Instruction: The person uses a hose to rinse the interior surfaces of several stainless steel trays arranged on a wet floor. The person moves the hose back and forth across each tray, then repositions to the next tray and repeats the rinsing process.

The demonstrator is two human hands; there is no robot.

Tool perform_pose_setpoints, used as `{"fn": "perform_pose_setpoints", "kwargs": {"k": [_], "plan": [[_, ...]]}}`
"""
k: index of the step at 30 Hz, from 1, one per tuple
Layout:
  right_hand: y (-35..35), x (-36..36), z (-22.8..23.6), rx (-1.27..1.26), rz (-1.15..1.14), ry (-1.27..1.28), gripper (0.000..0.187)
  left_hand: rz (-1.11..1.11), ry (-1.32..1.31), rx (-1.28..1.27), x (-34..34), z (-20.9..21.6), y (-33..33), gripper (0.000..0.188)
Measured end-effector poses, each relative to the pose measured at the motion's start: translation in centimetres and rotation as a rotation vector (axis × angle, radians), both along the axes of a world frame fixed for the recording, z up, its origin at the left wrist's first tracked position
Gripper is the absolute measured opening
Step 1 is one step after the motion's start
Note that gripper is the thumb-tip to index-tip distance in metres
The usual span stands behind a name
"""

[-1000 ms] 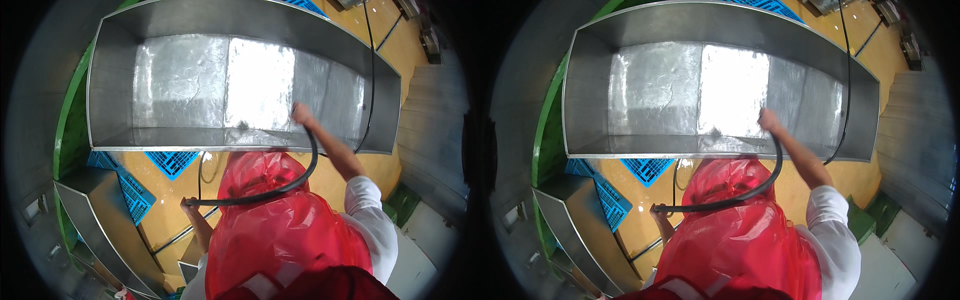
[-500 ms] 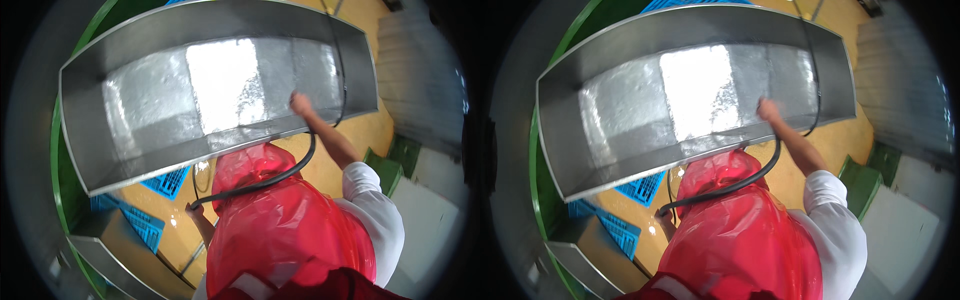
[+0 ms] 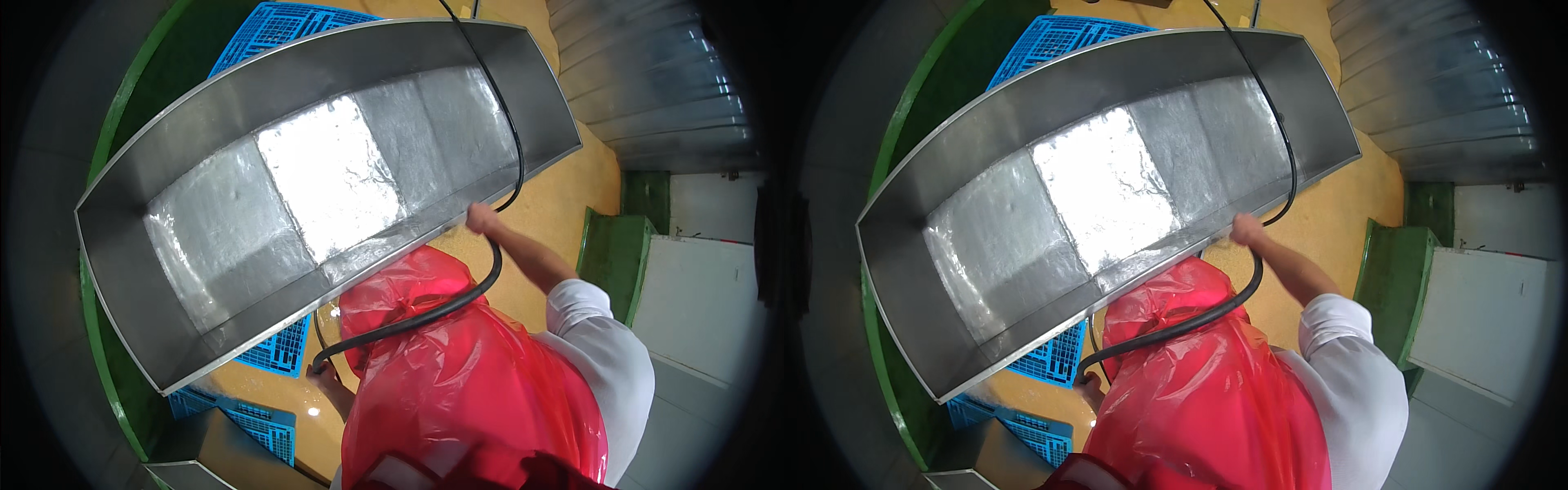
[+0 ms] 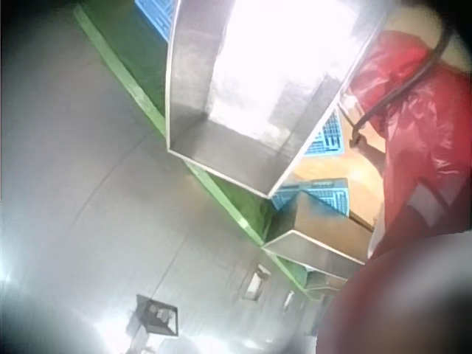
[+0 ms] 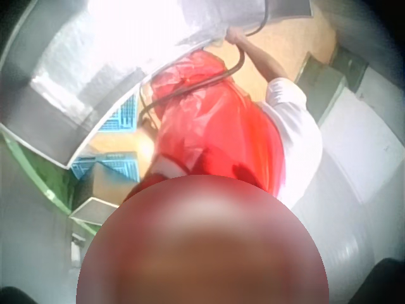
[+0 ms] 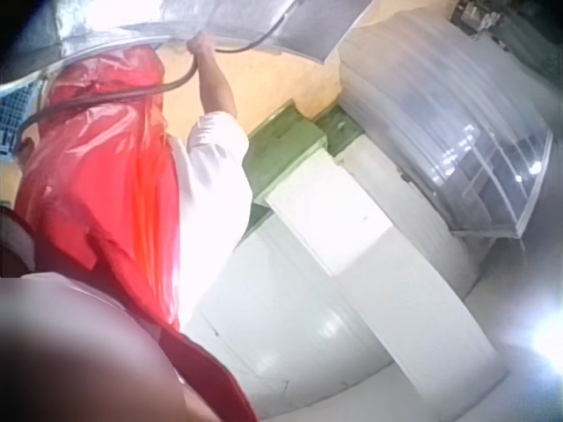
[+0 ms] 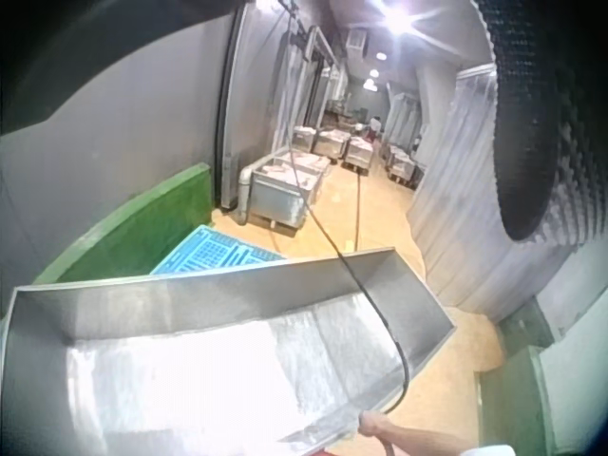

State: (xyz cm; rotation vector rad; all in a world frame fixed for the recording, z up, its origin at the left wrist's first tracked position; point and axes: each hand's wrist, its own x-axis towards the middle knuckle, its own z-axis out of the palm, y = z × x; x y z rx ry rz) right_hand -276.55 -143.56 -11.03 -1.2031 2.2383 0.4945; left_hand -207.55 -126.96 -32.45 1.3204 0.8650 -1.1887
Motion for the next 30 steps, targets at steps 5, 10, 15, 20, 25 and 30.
{"fn": "perform_pose_setpoints", "kwargs": {"k": [5,10,15,20,25,30], "plan": [[-3.5,-8.9,4.2,-0.251,-0.16,0.198,0.018,-0.293,-0.012,0.075,-4.3,3.9,-2.1,0.019],[1.4,-6.0,1.5,0.07,-0.141,-0.073,0.037,-1.49,-1.483,0.103,-9.8,7.3,-2.0,0.008],[-3.1,-13.9,1.3,-0.238,-0.128,-0.062,0.035,-1.084,-0.66,-0.205,-13.1,10.3,-2.6,0.012],[-1.1,-11.5,-3.5,-0.034,0.175,-0.328,0.038,-1.268,-1.036,-0.247,-23.4,16.6,-2.7,0.009],[-3.7,-22.8,-1.9,-0.179,0.008,-0.22,0.035,-1.369,-0.979,-0.154,-30.7,25.4,-1.9,0.007],[-4.7,-22.9,-4.2,-0.174,-0.025,-0.272,0.032,-2.041,-1.154,0.073,-30.5,22.2,1.6,0.014]]}}
